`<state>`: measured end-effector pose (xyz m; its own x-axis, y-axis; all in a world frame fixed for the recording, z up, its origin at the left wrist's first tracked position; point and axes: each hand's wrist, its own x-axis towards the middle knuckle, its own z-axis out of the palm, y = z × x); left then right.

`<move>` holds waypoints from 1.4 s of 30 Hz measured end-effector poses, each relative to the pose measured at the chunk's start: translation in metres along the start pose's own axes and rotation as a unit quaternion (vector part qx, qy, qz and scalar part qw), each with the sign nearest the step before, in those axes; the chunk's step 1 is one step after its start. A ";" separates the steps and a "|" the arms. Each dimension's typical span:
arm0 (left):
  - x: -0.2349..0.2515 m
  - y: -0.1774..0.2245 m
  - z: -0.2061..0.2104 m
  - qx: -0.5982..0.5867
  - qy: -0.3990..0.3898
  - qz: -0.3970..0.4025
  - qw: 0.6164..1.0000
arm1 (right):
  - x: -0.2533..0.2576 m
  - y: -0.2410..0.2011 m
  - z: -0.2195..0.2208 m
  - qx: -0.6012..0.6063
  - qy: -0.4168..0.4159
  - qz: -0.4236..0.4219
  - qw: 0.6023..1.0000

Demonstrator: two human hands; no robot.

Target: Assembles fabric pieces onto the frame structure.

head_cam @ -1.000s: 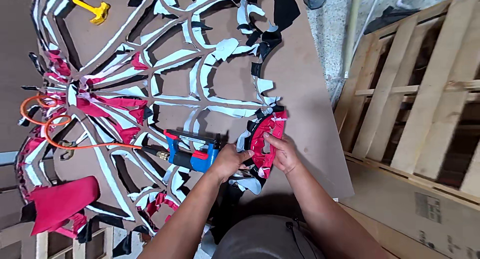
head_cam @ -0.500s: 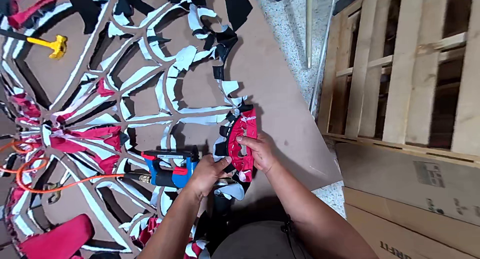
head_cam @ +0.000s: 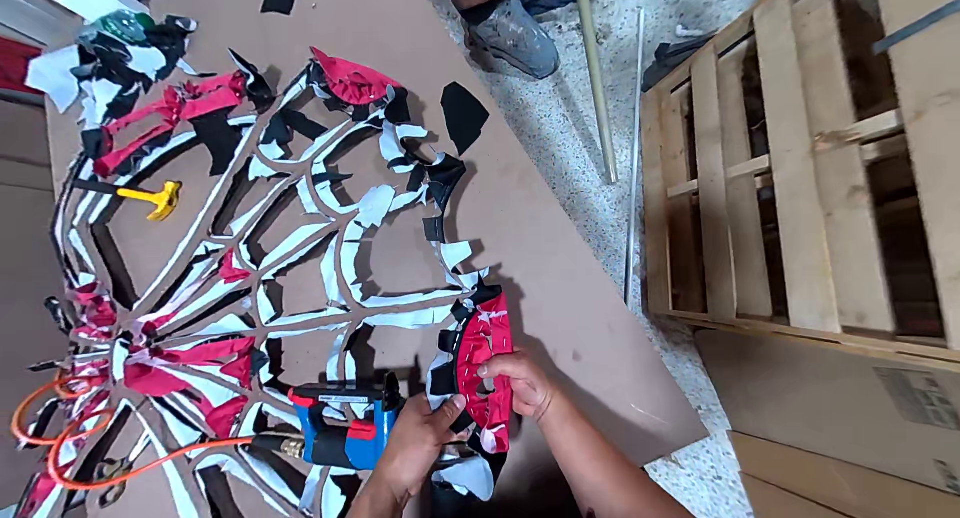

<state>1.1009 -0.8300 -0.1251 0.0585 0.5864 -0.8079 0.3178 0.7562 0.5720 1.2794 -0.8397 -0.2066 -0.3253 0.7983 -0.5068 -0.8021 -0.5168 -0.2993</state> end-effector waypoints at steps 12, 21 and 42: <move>-0.002 -0.002 0.002 0.007 0.000 0.011 1.000 | -0.003 -0.007 -0.009 -0.010 -0.066 0.025 0.997; -0.003 -0.003 0.003 0.027 0.020 -0.005 0.999 | -0.007 -0.002 0.003 0.015 0.008 -0.008 1.000; -0.031 -0.058 -0.148 0.659 0.200 0.262 0.676 | -0.002 0.004 0.013 -0.014 0.081 -0.022 0.996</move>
<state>0.9409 -0.8497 -0.1120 0.3136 0.9044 -0.2894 0.9350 -0.3472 -0.0720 1.2702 -0.8395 -0.1966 -0.2029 0.7606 -0.6167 -0.7984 -0.4932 -0.3455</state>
